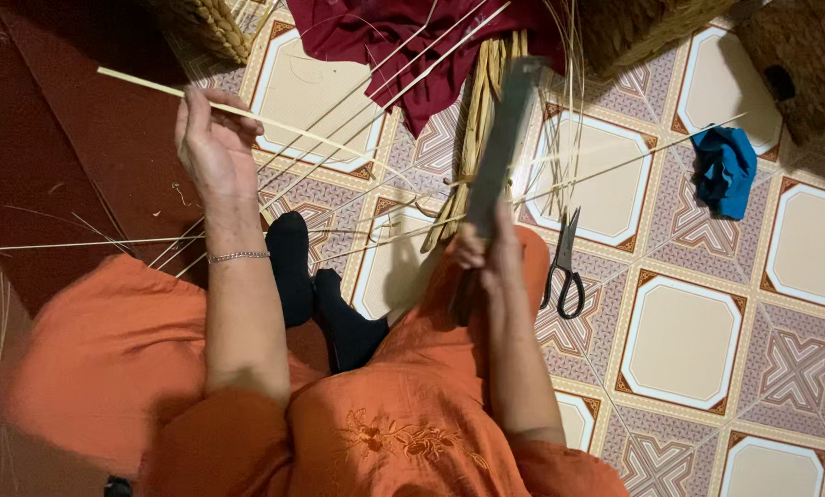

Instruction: The person sits on the floor and uses a large knife to split long bamboo strips into thinner pieces. They hold the strips with one hand and carefully shave them with the knife, occasionally adjusting the bundle and discarding offcuts.

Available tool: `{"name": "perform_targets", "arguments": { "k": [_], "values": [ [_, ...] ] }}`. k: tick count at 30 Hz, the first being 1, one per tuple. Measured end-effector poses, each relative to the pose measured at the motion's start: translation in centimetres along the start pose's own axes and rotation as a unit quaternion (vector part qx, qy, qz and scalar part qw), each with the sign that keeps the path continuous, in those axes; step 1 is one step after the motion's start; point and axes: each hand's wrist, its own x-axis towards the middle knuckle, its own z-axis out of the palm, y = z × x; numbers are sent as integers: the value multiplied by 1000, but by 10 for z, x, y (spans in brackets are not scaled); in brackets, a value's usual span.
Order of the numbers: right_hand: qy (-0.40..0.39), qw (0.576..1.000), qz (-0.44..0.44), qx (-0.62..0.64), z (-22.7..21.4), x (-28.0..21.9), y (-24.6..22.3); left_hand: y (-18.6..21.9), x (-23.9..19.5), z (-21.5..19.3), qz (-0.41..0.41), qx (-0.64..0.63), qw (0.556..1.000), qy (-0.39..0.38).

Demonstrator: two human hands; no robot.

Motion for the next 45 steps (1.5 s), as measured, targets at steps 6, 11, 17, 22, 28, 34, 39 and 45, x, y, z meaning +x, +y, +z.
{"name": "perform_targets", "arguments": {
  "k": [6,11,17,22,28,34,39,45],
  "values": [
    [53,980,190,20,11,47,66,10,-11,16,28,4,999,-20],
    [66,971,229,12,8,57,80,13,-14,23,21,-15,999,-37],
    [86,975,204,31,6,57,71,-10,-42,66,18,59,983,-174],
    [109,975,189,28,15,57,58,-66,-93,116,-49,369,877,-303],
    [128,978,162,1,25,45,37,-155,-102,111,245,491,767,-332],
    [62,986,135,70,15,43,25,-144,-84,94,59,453,842,-287],
    [22,982,145,115,-5,54,39,-115,-70,71,-121,292,930,-187],
    [55,979,146,127,-27,61,54,-114,-54,25,-232,139,958,-93]
  ]
}}
